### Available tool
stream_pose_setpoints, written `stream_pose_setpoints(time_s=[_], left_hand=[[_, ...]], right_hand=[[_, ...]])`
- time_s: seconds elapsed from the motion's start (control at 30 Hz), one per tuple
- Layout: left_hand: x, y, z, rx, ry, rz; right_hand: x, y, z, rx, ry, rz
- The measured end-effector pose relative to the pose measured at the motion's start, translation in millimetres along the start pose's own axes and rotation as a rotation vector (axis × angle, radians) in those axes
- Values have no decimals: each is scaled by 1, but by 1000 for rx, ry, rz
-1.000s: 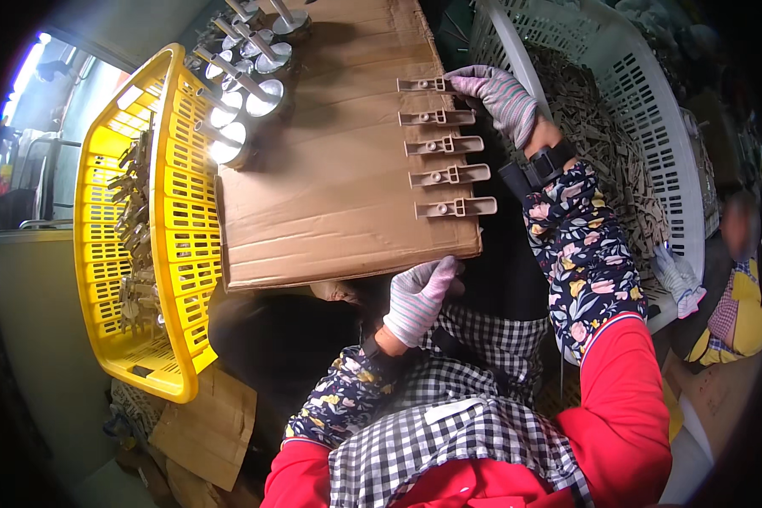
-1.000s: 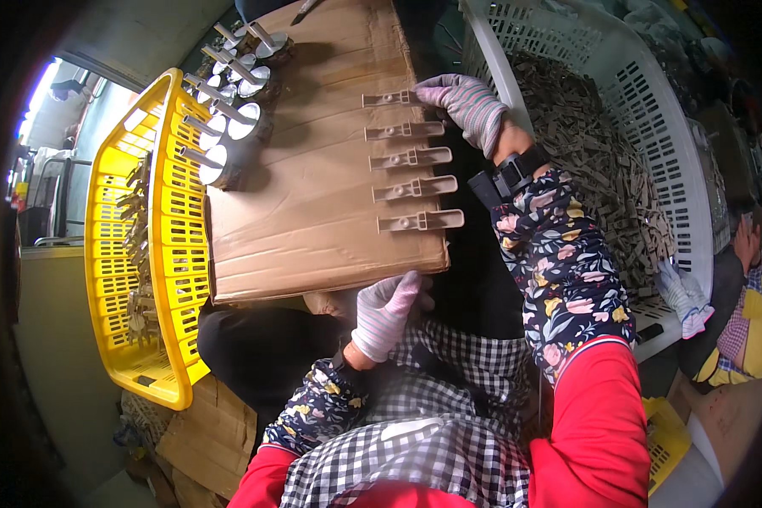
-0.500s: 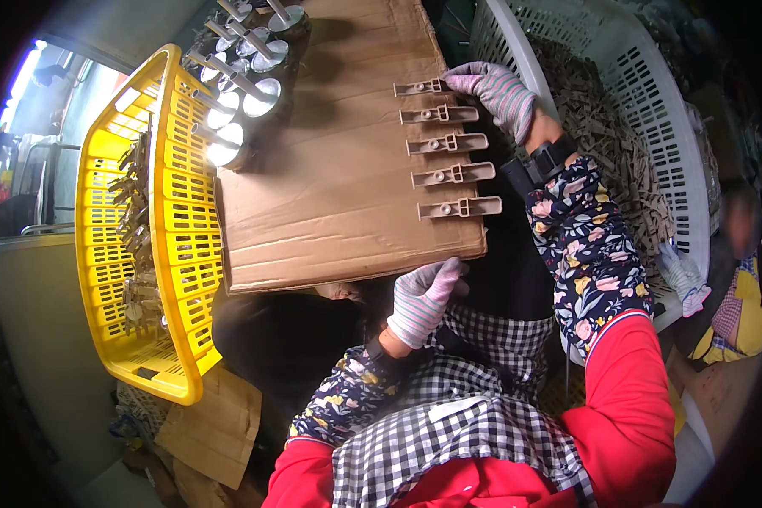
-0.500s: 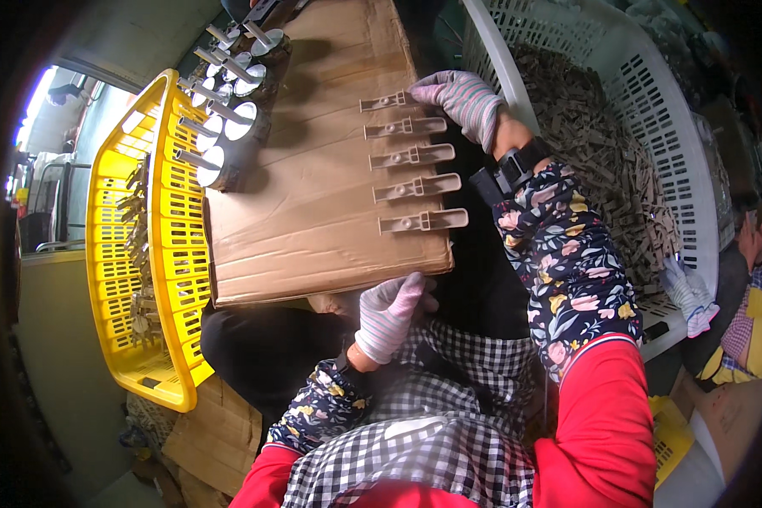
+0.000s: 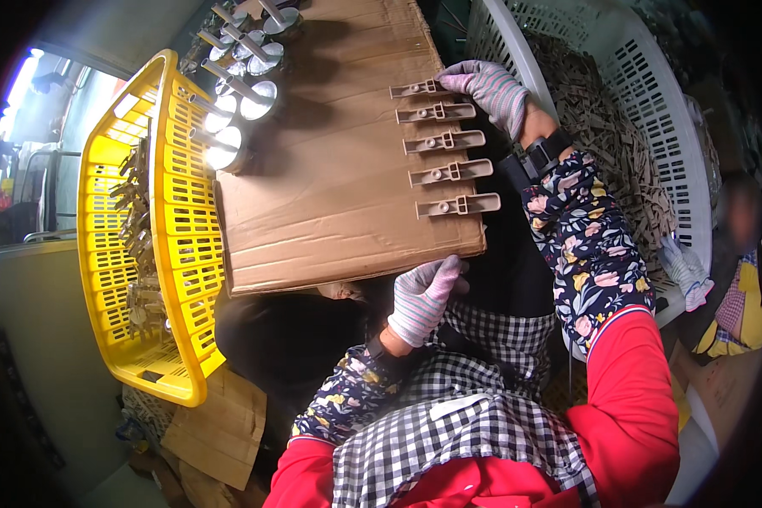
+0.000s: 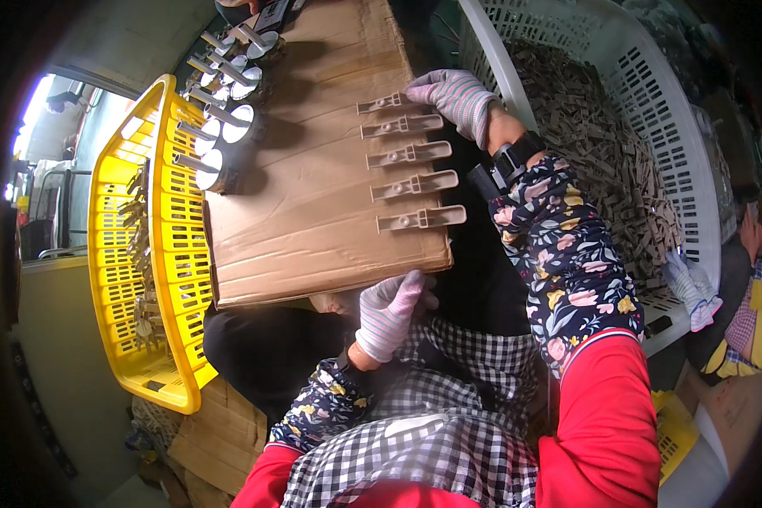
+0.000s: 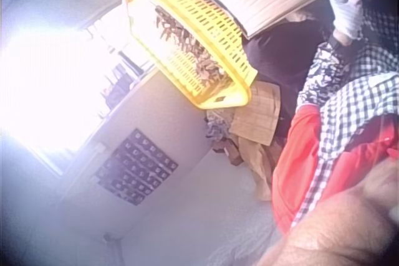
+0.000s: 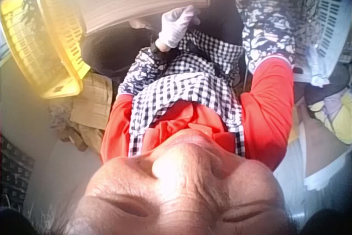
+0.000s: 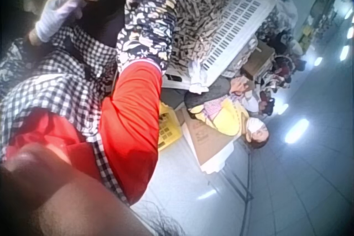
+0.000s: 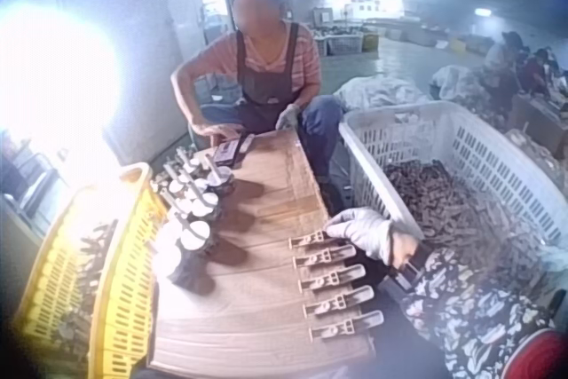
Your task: Assembling small metal components onto spring clips using a cardboard template for alignment.
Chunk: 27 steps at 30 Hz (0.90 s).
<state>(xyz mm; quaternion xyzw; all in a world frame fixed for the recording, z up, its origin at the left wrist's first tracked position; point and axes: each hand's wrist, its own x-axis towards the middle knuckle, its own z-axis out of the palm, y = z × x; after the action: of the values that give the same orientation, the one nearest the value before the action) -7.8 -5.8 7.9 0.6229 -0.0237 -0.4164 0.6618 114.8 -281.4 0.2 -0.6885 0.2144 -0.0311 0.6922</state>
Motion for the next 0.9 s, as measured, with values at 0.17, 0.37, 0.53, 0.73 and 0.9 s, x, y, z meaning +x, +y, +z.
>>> stream_pose_setpoints(time_s=[0.17,0.37,0.53,0.73,0.9], left_hand=[[1,2,0,42,-16,3],[0,-9,10,72,7,199],[5,-8,4,195,65,168],[10,-8,0,237,83,162],[3,3,-4,313,141,200]], right_hand=[[4,5,-2,-185,115,-107],[-9,6,-4,-482,185,-296],[-47,-31,-13,-651,265,-211],[-135,-21,-194,-402,404,-7],[-142,126,-272,-817,182,598]])
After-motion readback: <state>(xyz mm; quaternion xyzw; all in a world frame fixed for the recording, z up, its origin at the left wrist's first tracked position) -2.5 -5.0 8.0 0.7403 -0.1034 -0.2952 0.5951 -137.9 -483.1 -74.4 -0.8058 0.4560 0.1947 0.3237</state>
